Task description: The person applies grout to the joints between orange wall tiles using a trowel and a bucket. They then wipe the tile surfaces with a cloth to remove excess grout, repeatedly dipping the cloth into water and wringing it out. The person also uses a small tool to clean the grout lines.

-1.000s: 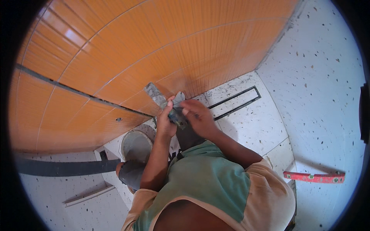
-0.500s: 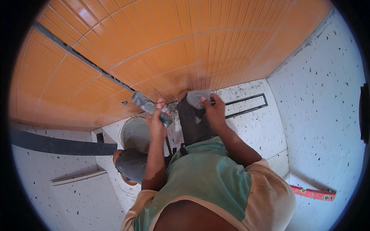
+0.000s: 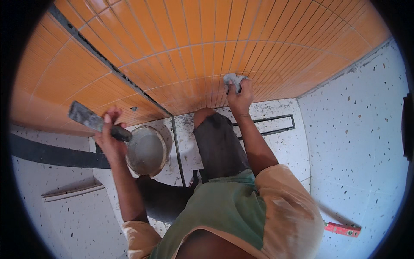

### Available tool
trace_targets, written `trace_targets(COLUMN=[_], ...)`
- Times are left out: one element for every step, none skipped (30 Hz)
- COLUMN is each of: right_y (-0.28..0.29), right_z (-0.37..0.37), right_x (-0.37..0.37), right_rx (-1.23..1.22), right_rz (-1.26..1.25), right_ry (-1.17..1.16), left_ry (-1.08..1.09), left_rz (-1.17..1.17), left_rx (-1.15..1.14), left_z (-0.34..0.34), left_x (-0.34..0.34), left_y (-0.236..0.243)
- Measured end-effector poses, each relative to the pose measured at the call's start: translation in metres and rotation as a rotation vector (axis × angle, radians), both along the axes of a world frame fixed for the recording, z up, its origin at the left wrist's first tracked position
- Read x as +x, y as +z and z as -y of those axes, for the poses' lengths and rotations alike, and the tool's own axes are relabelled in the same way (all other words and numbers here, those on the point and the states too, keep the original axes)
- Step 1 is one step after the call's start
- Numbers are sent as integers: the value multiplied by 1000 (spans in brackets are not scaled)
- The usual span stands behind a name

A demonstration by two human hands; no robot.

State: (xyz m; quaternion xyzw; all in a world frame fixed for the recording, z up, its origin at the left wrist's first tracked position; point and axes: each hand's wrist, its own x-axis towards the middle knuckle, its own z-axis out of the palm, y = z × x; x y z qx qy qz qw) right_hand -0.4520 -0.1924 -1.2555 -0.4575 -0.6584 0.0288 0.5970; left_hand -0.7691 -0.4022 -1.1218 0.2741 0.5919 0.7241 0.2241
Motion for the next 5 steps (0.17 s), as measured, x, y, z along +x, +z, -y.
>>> trace_targets(right_y=[-7, -2, 6, 29, 55], right_z=[2, 6, 5, -2, -14], right_x=[-2, -5, -2, -5, -13], right_rx=[-33, -68, -35, -79, -132], right_rz=[-14, -29, -21, -153, -285], right_ry=[-7, -14, -25, 13, 53], left_ry=[4, 4, 4, 9, -35], left_rz=[-9, -19, -28, -36, -51], left_rx=[5, 34, 62, 107, 172], left_z=[-5, -10, -16, -24, -32], left_x=[-10, -18, -26, -37, -56], left_y=[4, 11, 20, 27, 32])
